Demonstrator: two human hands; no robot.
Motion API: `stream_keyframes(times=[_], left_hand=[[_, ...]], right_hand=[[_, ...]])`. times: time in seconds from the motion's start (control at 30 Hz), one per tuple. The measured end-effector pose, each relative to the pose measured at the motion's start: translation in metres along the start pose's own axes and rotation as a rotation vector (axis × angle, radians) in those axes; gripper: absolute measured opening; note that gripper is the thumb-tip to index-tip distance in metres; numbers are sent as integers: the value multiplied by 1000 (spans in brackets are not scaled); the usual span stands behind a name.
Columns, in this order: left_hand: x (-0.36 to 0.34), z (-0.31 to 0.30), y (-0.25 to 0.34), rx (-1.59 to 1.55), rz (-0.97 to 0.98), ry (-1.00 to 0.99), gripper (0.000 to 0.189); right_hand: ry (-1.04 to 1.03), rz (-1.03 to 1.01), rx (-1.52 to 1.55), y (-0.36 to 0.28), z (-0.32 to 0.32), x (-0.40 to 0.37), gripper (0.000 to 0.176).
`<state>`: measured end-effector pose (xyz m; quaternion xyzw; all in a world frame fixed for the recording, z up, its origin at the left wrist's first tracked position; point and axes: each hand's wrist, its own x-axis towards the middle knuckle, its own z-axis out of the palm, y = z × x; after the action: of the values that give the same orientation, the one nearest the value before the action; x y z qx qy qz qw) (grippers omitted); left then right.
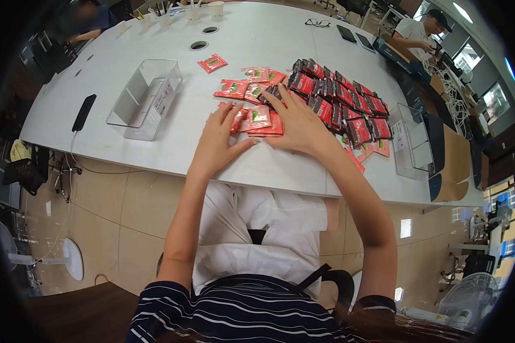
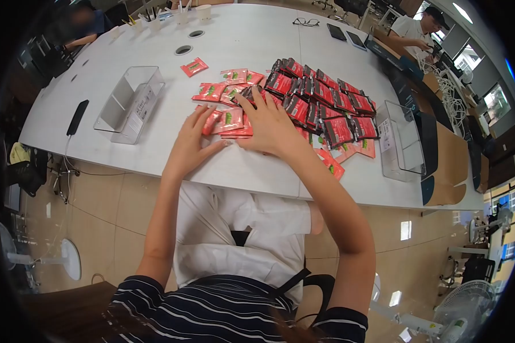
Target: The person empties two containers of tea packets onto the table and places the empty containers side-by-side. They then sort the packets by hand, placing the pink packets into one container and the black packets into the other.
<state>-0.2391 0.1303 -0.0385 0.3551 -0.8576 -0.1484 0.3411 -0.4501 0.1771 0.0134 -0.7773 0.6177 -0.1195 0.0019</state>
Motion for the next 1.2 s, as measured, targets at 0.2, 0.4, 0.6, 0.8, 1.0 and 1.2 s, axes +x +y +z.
stream_keyframes(times=[0.2,0.4,0.6,0.8,1.0,1.2], left_hand=[[-1,-4,6,-91,-14,-68,75],[-2,-3,4,-5,-7,-36,77],[-2,-8,7,5,9,139,77],[-2,-10,10,-122,-45,238,80],[-2,-7,4,-186,-60,221,80],[-1,-10,7,-238,-75,205,78]], right_hand=[[-17,-74,-155,-2,21,43,86],[33,-39,-421,-10,41,61,61],[158,-186,-248,3,29,44,59],[169,-116,300,1,-16,33,62],[149,201,850,13,-22,43,39],[29,446,1579,-1,18,53,44]])
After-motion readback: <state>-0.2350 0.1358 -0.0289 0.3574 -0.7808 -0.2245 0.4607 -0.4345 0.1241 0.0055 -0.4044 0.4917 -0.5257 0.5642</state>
